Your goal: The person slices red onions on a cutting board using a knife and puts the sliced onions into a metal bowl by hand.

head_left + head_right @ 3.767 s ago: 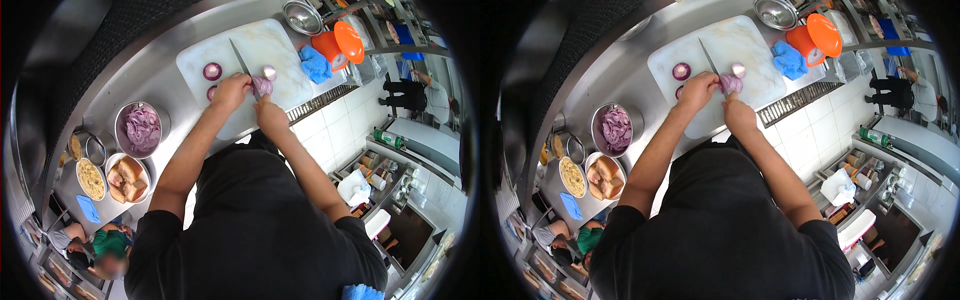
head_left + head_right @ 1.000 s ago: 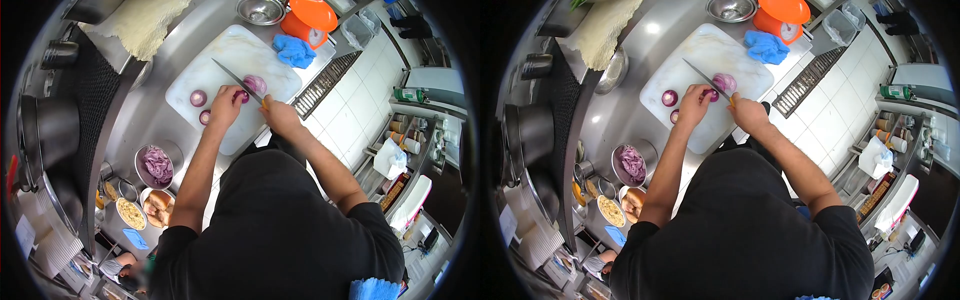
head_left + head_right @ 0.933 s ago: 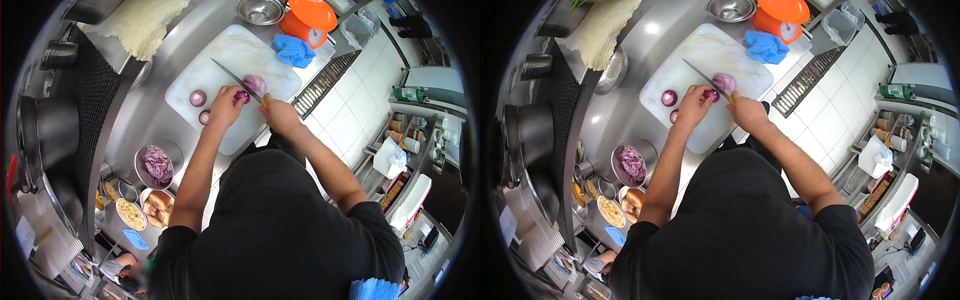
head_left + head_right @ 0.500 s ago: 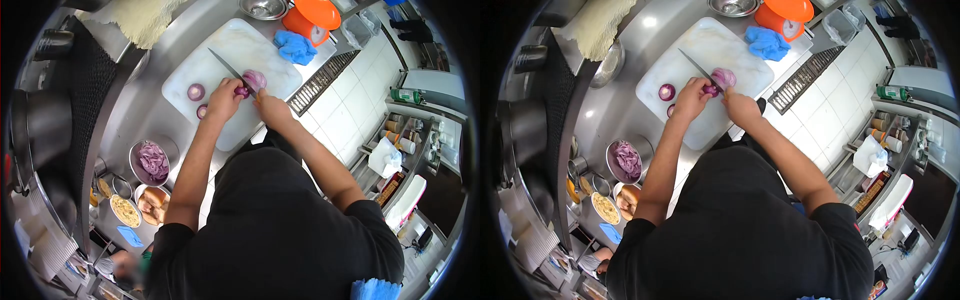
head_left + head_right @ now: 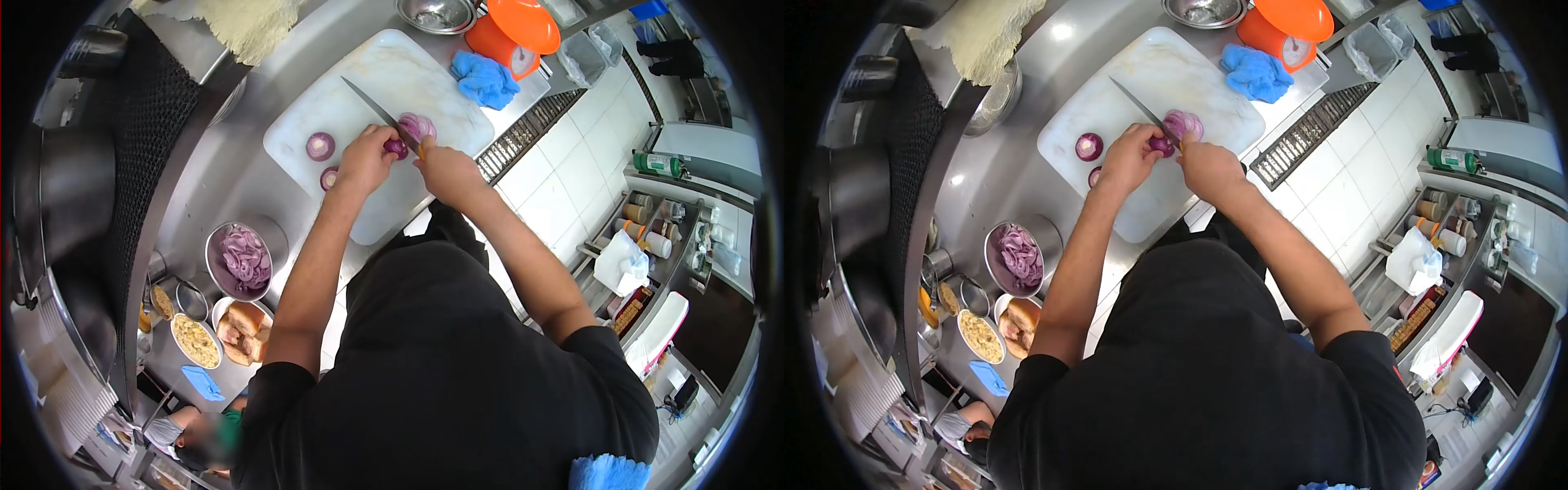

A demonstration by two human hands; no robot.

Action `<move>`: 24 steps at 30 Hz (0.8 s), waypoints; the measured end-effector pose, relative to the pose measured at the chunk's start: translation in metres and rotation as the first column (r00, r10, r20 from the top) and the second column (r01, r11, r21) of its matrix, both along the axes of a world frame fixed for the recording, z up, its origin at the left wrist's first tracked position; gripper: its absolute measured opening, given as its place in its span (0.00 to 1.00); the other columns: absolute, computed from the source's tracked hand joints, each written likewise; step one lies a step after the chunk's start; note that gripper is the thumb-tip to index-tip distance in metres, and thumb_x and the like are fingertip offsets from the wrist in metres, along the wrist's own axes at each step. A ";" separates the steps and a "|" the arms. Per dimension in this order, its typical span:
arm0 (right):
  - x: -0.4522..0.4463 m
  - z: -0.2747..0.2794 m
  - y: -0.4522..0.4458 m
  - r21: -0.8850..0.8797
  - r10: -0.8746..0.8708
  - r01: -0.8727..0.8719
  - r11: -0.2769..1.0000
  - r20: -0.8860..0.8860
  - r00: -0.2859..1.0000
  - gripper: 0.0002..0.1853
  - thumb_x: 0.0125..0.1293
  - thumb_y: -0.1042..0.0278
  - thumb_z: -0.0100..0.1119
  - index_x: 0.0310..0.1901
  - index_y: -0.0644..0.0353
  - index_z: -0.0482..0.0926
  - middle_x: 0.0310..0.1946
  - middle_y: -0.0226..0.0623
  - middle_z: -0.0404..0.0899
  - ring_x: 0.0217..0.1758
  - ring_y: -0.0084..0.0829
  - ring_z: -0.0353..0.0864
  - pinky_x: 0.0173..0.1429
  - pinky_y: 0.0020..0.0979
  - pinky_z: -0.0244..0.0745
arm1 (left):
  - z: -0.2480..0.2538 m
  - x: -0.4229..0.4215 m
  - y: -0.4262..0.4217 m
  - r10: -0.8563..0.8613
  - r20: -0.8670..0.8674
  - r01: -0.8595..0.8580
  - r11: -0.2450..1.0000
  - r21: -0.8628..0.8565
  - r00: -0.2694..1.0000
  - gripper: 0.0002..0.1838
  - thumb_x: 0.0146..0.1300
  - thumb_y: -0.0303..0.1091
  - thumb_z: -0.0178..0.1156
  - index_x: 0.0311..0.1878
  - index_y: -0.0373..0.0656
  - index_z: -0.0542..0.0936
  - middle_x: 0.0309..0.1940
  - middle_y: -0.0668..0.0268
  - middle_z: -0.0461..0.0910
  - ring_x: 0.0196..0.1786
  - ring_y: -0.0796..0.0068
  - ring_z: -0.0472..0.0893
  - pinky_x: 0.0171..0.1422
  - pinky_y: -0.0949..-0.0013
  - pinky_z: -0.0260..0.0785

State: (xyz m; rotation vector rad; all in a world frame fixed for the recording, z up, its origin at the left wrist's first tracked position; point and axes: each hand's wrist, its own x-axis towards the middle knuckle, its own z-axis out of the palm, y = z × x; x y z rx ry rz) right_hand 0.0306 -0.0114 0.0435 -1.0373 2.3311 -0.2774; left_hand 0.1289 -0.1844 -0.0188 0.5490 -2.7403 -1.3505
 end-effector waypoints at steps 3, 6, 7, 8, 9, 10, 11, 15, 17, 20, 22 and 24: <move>0.011 0.004 0.004 0.057 -0.027 0.027 0.998 -0.009 1.000 0.18 0.80 0.59 0.59 0.57 0.66 0.71 0.36 0.54 0.89 0.43 0.58 0.91 0.48 0.57 0.84 | -0.004 0.001 0.000 0.046 0.011 -0.047 0.997 0.065 0.999 0.18 0.63 0.22 0.72 0.55 0.42 0.82 0.52 0.59 0.84 0.48 0.57 0.88 0.56 0.56 0.81; 0.015 -0.033 -0.001 0.045 -0.041 0.042 0.998 -0.028 0.999 0.18 0.80 0.59 0.59 0.57 0.66 0.71 0.36 0.55 0.89 0.41 0.59 0.91 0.47 0.56 0.85 | 0.001 0.003 0.001 0.046 0.017 -0.047 0.998 0.039 0.999 0.17 0.63 0.23 0.73 0.55 0.42 0.82 0.52 0.60 0.84 0.48 0.57 0.88 0.56 0.56 0.81; 0.011 -0.038 -0.003 0.017 -0.029 0.030 0.999 -0.037 0.999 0.18 0.81 0.59 0.59 0.57 0.66 0.71 0.36 0.55 0.89 0.41 0.59 0.91 0.47 0.56 0.85 | 0.000 0.004 0.002 0.046 0.005 -0.046 0.998 0.045 0.999 0.17 0.64 0.23 0.73 0.55 0.43 0.82 0.51 0.60 0.84 0.49 0.57 0.88 0.56 0.56 0.81; 0.008 -0.043 -0.004 -0.014 -0.017 0.016 1.000 -0.047 0.999 0.17 0.81 0.59 0.58 0.56 0.66 0.71 0.36 0.55 0.89 0.41 0.59 0.91 0.47 0.56 0.85 | 0.000 0.004 0.001 0.047 -0.010 -0.046 0.998 0.047 0.999 0.17 0.64 0.23 0.73 0.55 0.43 0.82 0.51 0.60 0.84 0.49 0.57 0.88 0.56 0.56 0.81; 0.005 -0.033 -0.005 -0.012 0.004 -0.005 1.000 -0.049 0.999 0.17 0.81 0.59 0.58 0.56 0.66 0.71 0.36 0.55 0.89 0.41 0.60 0.91 0.47 0.56 0.85 | -0.001 0.004 0.000 0.046 -0.023 -0.045 0.998 0.048 0.999 0.17 0.64 0.24 0.72 0.55 0.43 0.82 0.51 0.60 0.84 0.49 0.57 0.88 0.56 0.56 0.81; 0.003 -0.012 -0.003 -0.005 0.023 -0.023 1.000 -0.046 0.999 0.17 0.81 0.59 0.58 0.56 0.66 0.71 0.36 0.56 0.89 0.41 0.60 0.91 0.47 0.57 0.84 | -0.002 0.007 0.002 0.052 -0.009 -0.051 0.997 0.056 0.999 0.18 0.64 0.24 0.72 0.56 0.43 0.82 0.51 0.60 0.84 0.49 0.56 0.88 0.56 0.56 0.81; 0.002 0.000 -0.003 -0.002 0.045 -0.046 0.999 -0.049 0.998 0.17 0.81 0.58 0.58 0.55 0.65 0.71 0.36 0.56 0.89 0.41 0.60 0.91 0.47 0.57 0.84 | -0.003 0.007 0.003 0.061 -0.002 -0.061 0.996 0.061 0.998 0.18 0.64 0.24 0.72 0.56 0.44 0.82 0.51 0.60 0.84 0.49 0.56 0.87 0.56 0.55 0.81; 0.018 -0.007 0.002 0.115 -0.035 0.039 0.993 -0.035 0.999 0.18 0.81 0.57 0.58 0.56 0.65 0.70 0.37 0.58 0.89 0.43 0.60 0.91 0.48 0.58 0.84 | -0.011 0.010 0.008 0.113 -0.041 -0.111 0.993 0.033 0.993 0.19 0.65 0.23 0.73 0.57 0.44 0.81 0.54 0.60 0.82 0.48 0.62 0.89 0.55 0.61 0.83; 0.019 -0.036 0.001 0.082 -0.063 0.065 0.994 -0.036 0.997 0.18 0.81 0.58 0.58 0.56 0.65 0.70 0.38 0.58 0.89 0.43 0.61 0.91 0.48 0.58 0.84 | -0.007 0.011 0.010 0.130 -0.023 -0.129 0.992 0.011 0.991 0.19 0.65 0.23 0.73 0.58 0.44 0.81 0.54 0.60 0.83 0.49 0.61 0.89 0.56 0.60 0.83; 0.012 -0.024 -0.004 0.071 -0.023 0.026 0.997 -0.033 0.999 0.19 0.81 0.57 0.58 0.57 0.66 0.70 0.38 0.58 0.89 0.43 0.62 0.91 0.48 0.58 0.84 | -0.004 0.011 0.012 0.148 -0.024 -0.149 0.988 -0.032 0.989 0.19 0.65 0.24 0.73 0.57 0.45 0.81 0.53 0.60 0.83 0.50 0.59 0.89 0.56 0.58 0.83; 0.008 -0.002 -0.003 0.094 0.010 -0.007 0.996 -0.035 0.999 0.19 0.81 0.57 0.58 0.57 0.66 0.70 0.38 0.58 0.89 0.43 0.62 0.91 0.48 0.57 0.84 | -0.005 0.010 0.013 0.146 -0.033 -0.148 0.988 -0.048 0.989 0.18 0.65 0.24 0.73 0.57 0.45 0.81 0.53 0.60 0.83 0.50 0.58 0.89 0.56 0.58 0.83; 0.011 0.015 0.002 0.133 0.040 -0.034 0.991 -0.039 0.998 0.19 0.82 0.57 0.57 0.58 0.67 0.70 0.38 0.58 0.89 0.43 0.62 0.91 0.48 0.57 0.84 | -0.006 0.011 0.015 0.147 -0.042 -0.148 0.988 -0.049 0.988 0.18 0.65 0.24 0.73 0.56 0.44 0.81 0.52 0.60 0.83 0.50 0.58 0.88 0.56 0.57 0.82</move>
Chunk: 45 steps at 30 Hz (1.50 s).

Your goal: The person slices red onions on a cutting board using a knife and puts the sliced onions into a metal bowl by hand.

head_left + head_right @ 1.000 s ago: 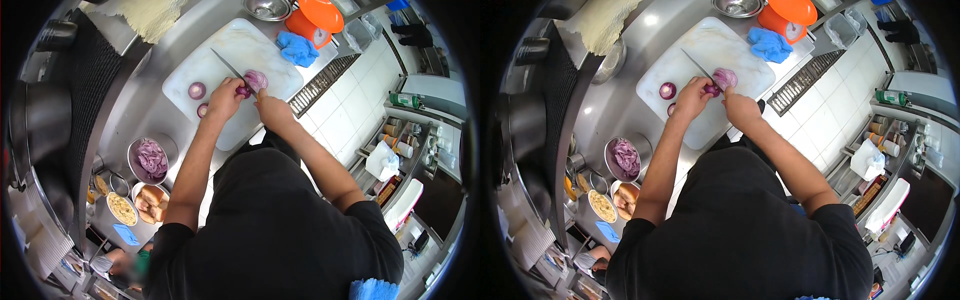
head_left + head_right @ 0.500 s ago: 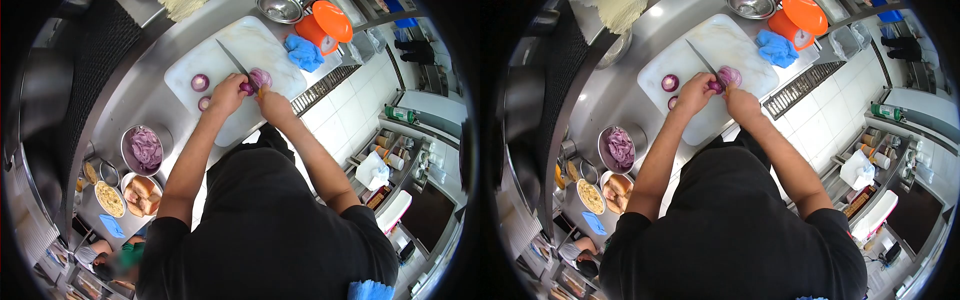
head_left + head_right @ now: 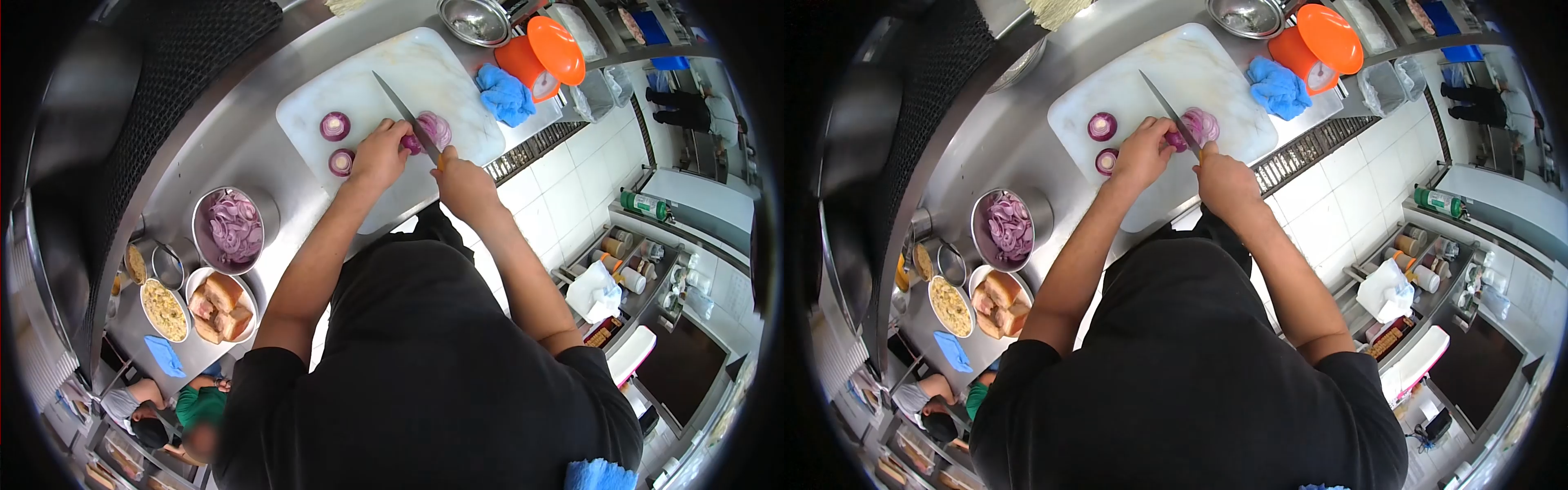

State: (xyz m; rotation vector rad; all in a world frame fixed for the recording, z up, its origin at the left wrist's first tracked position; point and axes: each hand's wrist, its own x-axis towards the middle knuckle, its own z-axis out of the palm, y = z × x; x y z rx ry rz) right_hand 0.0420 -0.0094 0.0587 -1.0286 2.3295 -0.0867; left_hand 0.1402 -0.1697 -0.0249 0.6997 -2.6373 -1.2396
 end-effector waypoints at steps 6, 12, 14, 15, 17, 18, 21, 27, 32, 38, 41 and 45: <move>0.007 -0.057 -0.006 -0.073 -0.087 0.087 0.994 0.001 0.996 0.19 0.81 0.58 0.58 0.57 0.66 0.70 0.39 0.58 0.90 0.43 0.61 0.91 0.49 0.57 0.85 | 0.000 0.000 -0.001 0.000 0.005 0.000 1.000 -0.012 1.000 0.17 0.65 0.24 0.73 0.54 0.44 0.80 0.51 0.59 0.83 0.50 0.57 0.88 0.55 0.56 0.82; 0.006 -0.006 0.001 -0.019 -0.014 0.014 1.000 0.002 1.000 0.20 0.81 0.56 0.57 0.59 0.66 0.70 0.39 0.59 0.89 0.44 0.61 0.91 0.49 0.57 0.84 | 0.001 0.001 -0.001 -0.001 -0.006 0.001 0.999 0.049 1.000 0.17 0.64 0.25 0.71 0.55 0.46 0.81 0.52 0.59 0.83 0.52 0.51 0.87 0.57 0.50 0.81; 0.011 -0.046 -0.002 -0.045 -0.087 0.087 0.995 0.003 0.996 0.20 0.81 0.57 0.58 0.58 0.67 0.70 0.39 0.59 0.89 0.44 0.61 0.91 0.50 0.57 0.84 | 0.005 0.001 -0.002 0.001 -0.003 -0.001 0.999 0.045 1.000 0.16 0.64 0.24 0.71 0.54 0.45 0.81 0.51 0.59 0.84 0.52 0.52 0.87 0.57 0.51 0.81; 0.015 -0.051 -0.006 -0.056 -0.126 0.126 0.990 0.005 0.992 0.20 0.81 0.57 0.59 0.58 0.67 0.71 0.39 0.59 0.89 0.44 0.61 0.91 0.50 0.57 0.84 | 0.005 0.002 -0.001 0.000 -0.001 0.000 0.999 0.045 1.000 0.16 0.64 0.24 0.71 0.54 0.45 0.81 0.51 0.59 0.84 0.51 0.52 0.87 0.57 0.51 0.81; 0.007 -0.053 -0.004 -0.069 -0.088 0.088 0.994 0.012 0.996 0.19 0.81 0.57 0.59 0.57 0.67 0.71 0.39 0.59 0.89 0.44 0.61 0.91 0.50 0.57 0.84 | 0.006 0.001 -0.002 -0.001 0.001 0.001 0.999 0.045 1.000 0.16 0.65 0.24 0.71 0.55 0.45 0.81 0.51 0.59 0.84 0.51 0.52 0.87 0.57 0.51 0.81; 0.005 -0.046 -0.003 -0.074 -0.073 0.074 0.994 0.019 0.997 0.19 0.81 0.57 0.59 0.56 0.67 0.71 0.39 0.59 0.89 0.44 0.61 0.91 0.50 0.57 0.84 | 0.006 0.003 -0.002 -0.006 0.006 0.006 0.999 0.046 1.000 0.16 0.65 0.24 0.71 0.55 0.45 0.81 0.51 0.59 0.84 0.51 0.52 0.87 0.57 0.51 0.81; 0.000 -0.003 0.000 -0.026 -0.025 0.026 0.999 0.049 0.998 0.20 0.81 0.56 0.58 0.58 0.66 0.70 0.39 0.59 0.89 0.44 0.61 0.91 0.50 0.57 0.84 | -0.001 0.002 -0.003 -0.009 -0.016 0.009 1.000 0.003 1.000 0.17 0.65 0.25 0.73 0.54 0.44 0.81 0.49 0.60 0.84 0.49 0.59 0.89 0.53 0.57 0.83; 0.019 -0.055 -0.007 -0.060 -0.126 0.127 0.990 0.017 0.992 0.20 0.81 0.56 0.59 0.58 0.66 0.70 0.39 0.59 0.89 0.44 0.61 0.91 0.49 0.58 0.84 | 0.001 0.003 -0.003 -0.007 0.026 0.005 0.998 0.057 1.000 0.16 0.66 0.26 0.70 0.55 0.46 0.81 0.53 0.59 0.84 0.53 0.52 0.87 0.58 0.50 0.81; 0.009 -0.064 0.001 -0.122 -0.098 0.103 0.987 0.040 0.994 0.20 0.81 0.55 0.59 0.57 0.65 0.70 0.39 0.59 0.89 0.44 0.62 0.90 0.49 0.58 0.83 | 0.005 0.004 -0.002 -0.117 -0.043 0.109 0.982 -0.155 0.992 0.15 0.67 0.28 0.70 0.55 0.48 0.82 0.56 0.59 0.83 0.56 0.52 0.86 0.60 0.50 0.81; -0.004 -0.058 0.016 -0.120 -0.092 0.097 0.988 0.046 0.995 0.21 0.80 0.53 0.60 0.59 0.63 0.70 0.39 0.58 0.89 0.45 0.62 0.90 0.50 0.58 0.83 | 0.020 0.002 -0.010 -0.222 0.133 0.255 0.902 -0.349 0.966 0.15 0.67 0.32 0.71 0.54 0.46 0.80 0.53 0.59 0.85 0.58 0.52 0.86 0.63 0.50 0.81; -0.009 -0.057 0.025 -0.125 -0.079 0.083 0.989 0.038 0.996 0.21 0.81 0.52 0.60 0.58 0.62 0.69 0.38 0.59 0.89 0.44 0.63 0.89 0.48 0.59 0.82 | 0.021 -0.005 -0.008 -0.080 0.266 0.139 0.968 -0.210 0.961 0.19 0.68 0.36 0.73 0.56 0.42 0.77 0.49 0.55 0.87 0.54 0.49 0.87 0.61 0.49 0.81; 0.000 -0.056 0.013 -0.125 -0.089 0.092 0.988 0.026 0.996 0.21 0.80 0.53 0.60 0.59 0.62 0.71 0.39 0.57 0.89 0.44 0.60 0.91 0.49 0.58 0.83 | -0.006 -0.008 0.007 0.024 0.117 -0.032 0.997 0.067 0.993 0.27 0.68 0.38 0.75 0.62 0.40 0.72 0.39 0.53 0.88 0.43 0.51 0.91 0.51 0.52 0.83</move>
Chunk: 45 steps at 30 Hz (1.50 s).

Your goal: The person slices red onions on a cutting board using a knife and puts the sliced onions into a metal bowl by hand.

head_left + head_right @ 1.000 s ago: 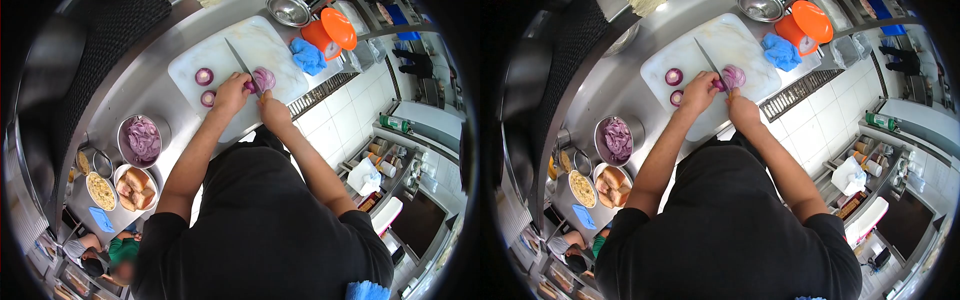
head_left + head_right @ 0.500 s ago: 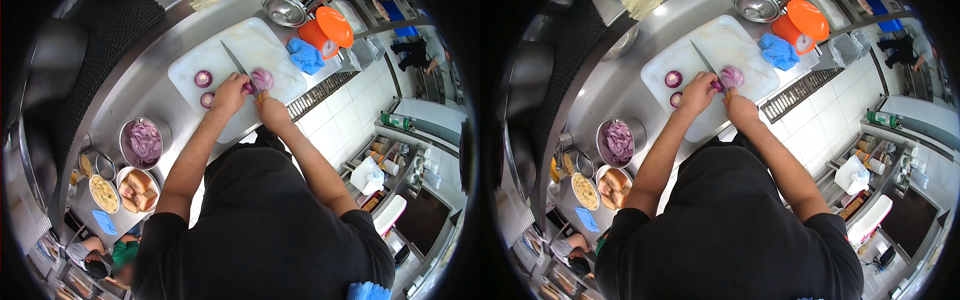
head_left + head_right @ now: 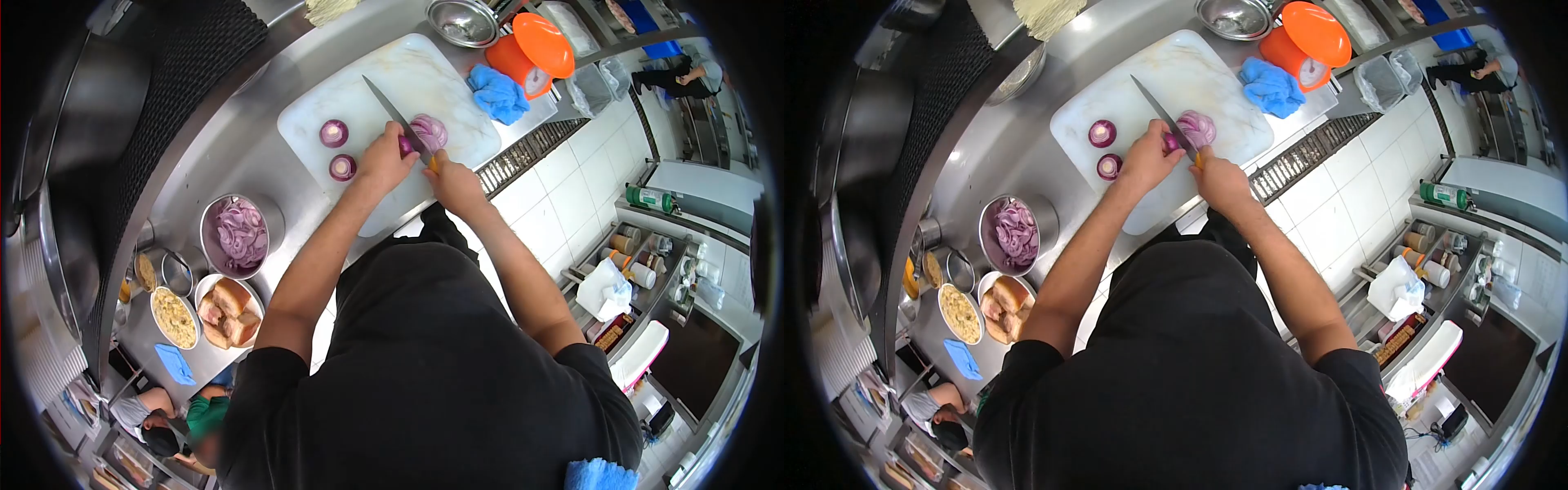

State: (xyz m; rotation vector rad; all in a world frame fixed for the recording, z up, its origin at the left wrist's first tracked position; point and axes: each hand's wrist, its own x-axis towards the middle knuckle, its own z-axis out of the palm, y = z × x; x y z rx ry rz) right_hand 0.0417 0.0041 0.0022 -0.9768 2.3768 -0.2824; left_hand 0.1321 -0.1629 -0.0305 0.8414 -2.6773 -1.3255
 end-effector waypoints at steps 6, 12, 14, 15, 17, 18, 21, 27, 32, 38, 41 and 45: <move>-0.002 0.014 -0.013 -0.011 0.032 -0.033 0.999 -0.048 0.998 0.19 0.80 0.56 0.60 0.58 0.63 0.73 0.38 0.57 0.89 0.44 0.59 0.91 0.48 0.57 0.84 | -0.001 0.011 0.004 0.091 -0.013 -0.086 0.973 0.212 0.996 0.31 0.66 0.35 0.76 0.67 0.40 0.72 0.40 0.55 0.88 0.42 0.57 0.91 0.50 0.57 0.82; 0.005 0.079 -0.002 0.112 0.110 -0.104 0.988 -0.045 0.993 0.18 0.79 0.59 0.62 0.54 0.66 0.73 0.35 0.56 0.89 0.43 0.58 0.92 0.48 0.56 0.85 | 0.000 0.010 -0.012 -0.004 -0.172 0.010 0.999 0.036 0.985 0.14 0.64 0.29 0.75 0.51 0.42 0.82 0.44 0.57 0.86 0.44 0.58 0.89 0.52 0.56 0.82; 0.011 0.081 0.003 0.131 0.108 -0.102 0.986 -0.040 0.993 0.17 0.79 0.59 0.61 0.53 0.66 0.73 0.35 0.56 0.89 0.42 0.58 0.92 0.47 0.56 0.85 | -0.003 0.008 -0.014 0.010 -0.168 0.003 0.997 0.073 0.986 0.13 0.64 0.28 0.75 0.48 0.41 0.83 0.44 0.58 0.86 0.44 0.59 0.89 0.51 0.57 0.82; 0.012 0.082 0.004 0.140 0.107 -0.101 0.985 -0.037 0.994 0.16 0.79 0.59 0.61 0.52 0.66 0.73 0.34 0.56 0.89 0.41 0.58 0.92 0.46 0.56 0.85 | -0.004 0.007 -0.015 0.016 -0.166 -0.001 0.996 0.091 0.986 0.12 0.64 0.28 0.75 0.47 0.41 0.83 0.44 0.59 0.86 0.44 0.60 0.89 0.51 0.57 0.82; 0.016 0.059 0.007 0.120 0.084 -0.077 0.990 -0.062 0.995 0.16 0.79 0.59 0.60 0.53 0.66 0.72 0.34 0.56 0.89 0.40 0.58 0.91 0.45 0.56 0.85 | -0.006 0.007 -0.016 0.012 -0.179 0.002 0.997 0.079 0.984 0.12 0.64 0.28 0.75 0.47 0.42 0.84 0.44 0.59 0.86 0.44 0.60 0.90 0.51 0.57 0.82; 0.018 0.042 0.006 0.103 0.061 -0.053 0.993 -0.070 0.996 0.17 0.79 0.59 0.60 0.53 0.66 0.72 0.34 0.56 0.89 0.40 0.59 0.91 0.45 0.56 0.85 | -0.007 0.008 -0.016 0.011 -0.184 0.002 0.997 0.072 0.983 0.12 0.64 0.28 0.75 0.48 0.42 0.84 0.44 0.59 0.86 0.44 0.61 0.90 0.51 0.57 0.82; 0.015 0.013 -0.011 0.044 0.008 -0.006 0.999 -0.049 0.999 0.18 0.80 0.58 0.60 0.55 0.66 0.72 0.35 0.57 0.89 0.42 0.59 0.91 0.47 0.56 0.85 | -0.005 0.007 -0.019 0.002 -0.156 0.012 0.996 0.091 0.988 0.11 0.64 0.28 0.75 0.47 0.43 0.84 0.43 0.59 0.87 0.44 0.61 0.90 0.52 0.58 0.82; 0.005 0.053 -0.014 0.080 0.095 -0.093 0.992 -0.025 0.995 0.19 0.80 0.59 0.59 0.59 0.67 0.70 0.37 0.58 0.89 0.43 0.60 0.91 0.48 0.58 0.84 | -0.005 0.005 -0.022 -0.009 -0.115 0.021 0.994 0.104 0.993 0.10 0.63 0.28 0.75 0.46 0.43 0.85 0.42 0.59 0.88 0.45 0.61 0.90 0.52 0.58 0.83; 0.022 0.027 -0.012 0.130 0.015 -0.013 0.991 -0.011 1.000 0.21 0.81 0.56 0.59 0.59 0.67 0.70 0.39 0.59 0.89 0.44 0.61 0.91 0.50 0.57 0.84 | -0.006 0.005 -0.022 -0.006 -0.140 0.023 0.993 0.117 0.990 0.11 0.63 0.28 0.75 0.46 0.42 0.85 0.41 0.59 0.89 0.45 0.61 0.91 0.52 0.58 0.83; 0.004 0.040 -0.025 0.066 0.103 -0.100 0.993 -0.035 0.994 0.20 0.81 0.59 0.58 0.59 0.69 0.70 0.38 0.58 0.90 0.42 0.59 0.92 0.48 0.57 0.84 | 0.002 0.007 -0.024 -0.021 -0.097 0.034 0.991 0.133 0.995 0.11 0.65 0.28 0.75 0.49 0.40 0.85 0.42 0.59 0.91 0.45 0.66 0.91 0.51 0.63 0.83; 0.010 0.063 -0.017 0.111 0.110 -0.105 0.988 -0.033 0.993 0.20 0.81 0.60 0.58 0.60 0.70 0.71 0.37 0.58 0.90 0.41 0.59 0.92 0.47 0.57 0.84 | -0.001 0.005 -0.024 -0.023 -0.072 0.034 0.987 0.157 0.997 0.11 0.66 0.27 0.74 0.50 0.39 0.86 0.43 0.60 0.91 0.45 0.68 0.92 0.52 0.65 0.83; 0.025 0.021 -0.019 0.076 0.031 -0.027 0.997 -0.054 0.998 0.20 0.80 0.60 0.58 0.59 0.70 0.71 0.37 0.57 0.90 0.41 0.58 0.92 0.47 0.57 0.84 | -0.009 0.008 -0.022 0.031 -0.173 -0.004 0.987 0.158 0.984 0.10 0.64 0.28 0.75 0.47 0.40 0.85 0.40 0.58 0.91 0.44 0.63 0.92 0.51 0.61 0.83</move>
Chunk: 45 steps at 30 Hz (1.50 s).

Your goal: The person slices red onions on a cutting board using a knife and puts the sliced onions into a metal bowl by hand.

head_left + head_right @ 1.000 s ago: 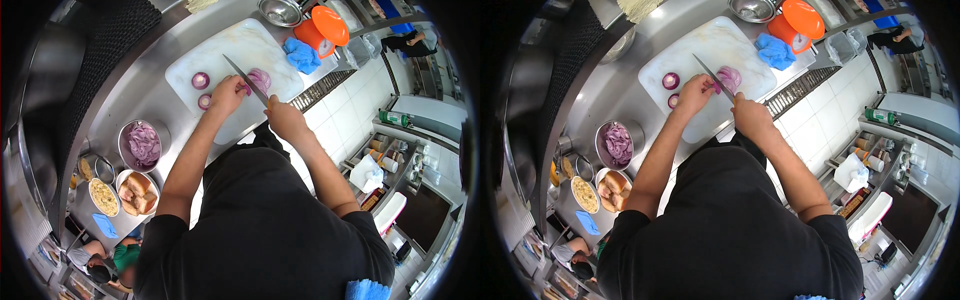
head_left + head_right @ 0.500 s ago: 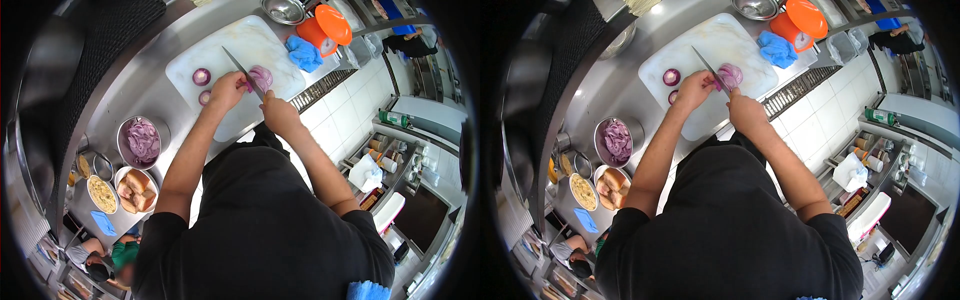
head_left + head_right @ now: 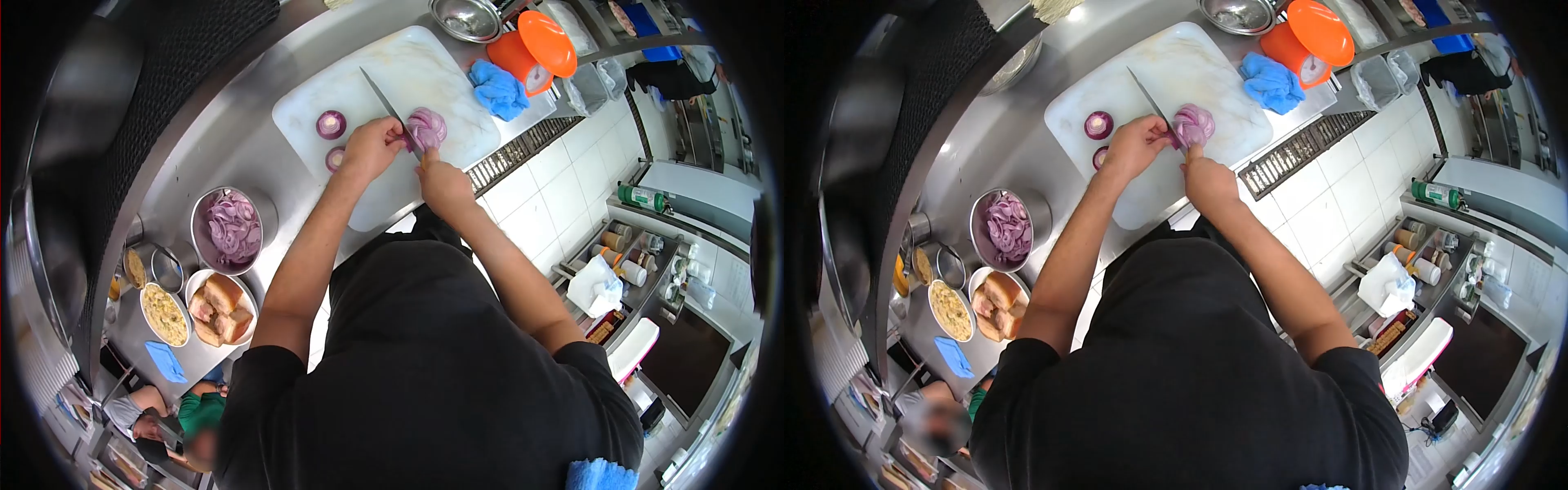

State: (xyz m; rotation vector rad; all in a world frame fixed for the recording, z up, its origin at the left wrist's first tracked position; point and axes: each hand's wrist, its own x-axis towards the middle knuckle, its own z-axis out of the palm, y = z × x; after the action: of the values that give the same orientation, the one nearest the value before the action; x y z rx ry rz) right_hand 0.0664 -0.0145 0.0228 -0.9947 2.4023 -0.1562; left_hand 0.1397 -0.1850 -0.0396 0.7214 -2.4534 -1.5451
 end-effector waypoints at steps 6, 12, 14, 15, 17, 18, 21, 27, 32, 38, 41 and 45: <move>-0.016 0.031 0.001 -0.030 0.109 -0.109 0.994 0.006 0.994 0.21 0.81 0.60 0.57 0.61 0.72 0.71 0.37 0.57 0.90 0.40 0.59 0.91 0.46 0.56 0.85 | -0.002 0.001 0.001 0.004 0.003 -0.005 1.000 0.027 1.000 0.11 0.64 0.27 0.75 0.47 0.40 0.85 0.39 0.59 0.91 0.43 0.64 0.92 0.50 0.63 0.83; 0.001 -0.003 0.002 0.018 0.001 -0.001 1.000 0.020 1.000 0.20 0.81 0.59 0.58 0.59 0.70 0.71 0.39 0.59 0.89 0.42 0.60 0.91 0.48 0.57 0.85 | 0.003 0.002 0.001 -0.010 0.032 0.009 0.999 0.047 0.999 0.11 0.67 0.25 0.74 0.50 0.38 0.84 0.43 0.61 0.92 0.47 0.69 0.93 0.53 0.66 0.83; -0.002 -0.012 -0.002 -0.009 0.002 -0.002 1.000 0.008 1.000 0.19 0.81 0.60 0.57 0.58 0.70 0.72 0.38 0.58 0.90 0.42 0.59 0.92 0.47 0.56 0.85 | 0.003 0.002 0.001 -0.016 0.036 0.015 0.999 0.040 0.999 0.11 0.67 0.25 0.74 0.50 0.38 0.84 0.43 0.61 0.92 0.47 0.69 0.93 0.53 0.66 0.83; -0.005 -0.007 -0.006 -0.010 0.018 -0.018 1.000 0.009 1.000 0.19 0.81 0.59 0.57 0.58 0.70 0.72 0.38 0.58 0.90 0.42 0.59 0.92 0.47 0.57 0.85 | 0.003 0.001 0.000 -0.020 0.035 0.018 0.999 0.033 0.999 0.11 0.67 0.26 0.74 0.50 0.38 0.84 0.43 0.61 0.92 0.47 0.69 0.93 0.52 0.66 0.83; -0.009 0.005 -0.006 -0.015 0.047 -0.047 0.999 0.016 0.999 0.19 0.81 0.59 0.57 0.57 0.70 0.72 0.38 0.58 0.90 0.42 0.59 0.92 0.47 0.57 0.85 | 0.003 0.002 0.001 -0.005 0.023 0.005 1.000 0.023 1.000 0.11 0.66 0.27 0.74 0.48 0.39 0.84 0.40 0.60 0.92 0.45 0.66 0.93 0.51 0.64 0.83; -0.012 0.016 -0.005 -0.022 0.065 -0.064 0.998 0.019 0.998 0.19 0.81 0.59 0.57 0.57 0.70 0.72 0.38 0.58 0.89 0.42 0.59 0.92 0.47 0.56 0.85 | 0.003 0.001 0.002 0.004 0.015 -0.004 1.000 0.018 1.000 0.10 0.65 0.27 0.75 0.47 0.40 0.85 0.39 0.59 0.92 0.44 0.65 0.92 0.50 0.63 0.83; -0.011 0.040 0.003 0.011 0.085 -0.085 0.996 0.036 0.996 0.18 0.81 0.59 0.57 0.56 0.69 0.72 0.38 0.58 0.89 0.41 0.58 0.92 0.46 0.56 0.85 | 0.004 0.001 0.001 -0.016 0.047 0.014 0.999 0.041 0.999 0.12 0.67 0.26 0.74 0.51 0.39 0.84 0.42 0.61 0.92 0.47 0.68 0.93 0.52 0.66 0.83; -0.001 0.033 0.015 0.023 0.051 -0.052 0.998 0.046 0.998 0.19 0.80 0.59 0.60 0.54 0.68 0.70 0.34 0.61 0.88 0.41 0.62 0.91 0.47 0.58 0.84 | 0.005 0.002 0.001 -0.007 0.080 0.003 0.999 0.052 0.997 0.11 0.68 0.25 0.73 0.51 0.38 0.84 0.43 0.61 0.93 0.48 0.69 0.93 0.53 0.66 0.84; -0.002 0.022 0.015 0.005 0.053 -0.053 0.999 0.023 0.998 0.19 0.80 0.59 0.60 0.53 0.68 0.69 0.33 0.60 0.88 0.40 0.61 0.91 0.45 0.57 0.84 | 0.001 0.001 0.001 0.003 0.065 -0.006 0.999 0.034 0.998 0.11 0.68 0.25 0.73 0.51 0.38 0.84 0.43 0.60 0.93 0.47 0.68 0.93 0.53 0.66 0.84; -0.001 0.018 0.007 0.030 0.064 -0.064 0.997 -0.007 0.998 0.18 0.81 0.59 0.56 0.55 0.69 0.71 0.35 0.55 0.89 0.41 0.58 0.92 0.47 0.55 0.86 | 0.003 0.000 0.002 0.008 0.048 -0.009 0.999 0.030 0.999 0.11 0.67 0.26 0.74 0.50 0.38 0.84 0.43 0.60 0.93 0.46 0.68 0.93 0.52 0.66 0.84; 0.000 0.017 0.004 0.046 0.053 -0.053 0.998 0.001 0.999 0.19 0.82 0.59 0.55 0.57 0.70 0.71 0.36 0.56 0.90 0.42 0.58 0.92 0.47 0.55 0.86 | 0.003 0.001 0.001 0.010 0.049 -0.011 1.000 0.027 0.999 0.11 0.67 0.26 0.74 0.49 0.38 0.84 0.43 0.60 0.93 0.46 0.68 0.93 0.52 0.66 0.84; 0.000 0.014 0.001 0.049 0.046 -0.045 0.998 -0.004 0.999 0.20 0.82 0.59 0.55 0.60 0.71 0.70 0.37 0.56 0.90 0.42 0.58 0.92 0.48 0.55 0.86 | 0.000 -0.001 0.001 0.006 0.048 -0.008 0.999 0.040 0.999 0.10 0.67 0.26 0.75 0.48 0.37 0.84 0.42 0.59 0.93 0.45 0.68 0.93 0.51 0.66 0.83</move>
State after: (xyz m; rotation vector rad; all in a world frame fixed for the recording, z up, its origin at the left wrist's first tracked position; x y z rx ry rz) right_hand 0.0668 -0.0137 0.0371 -1.0278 2.3744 -0.0785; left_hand 0.1387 -0.1838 -0.0398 0.7815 -2.4572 -1.5975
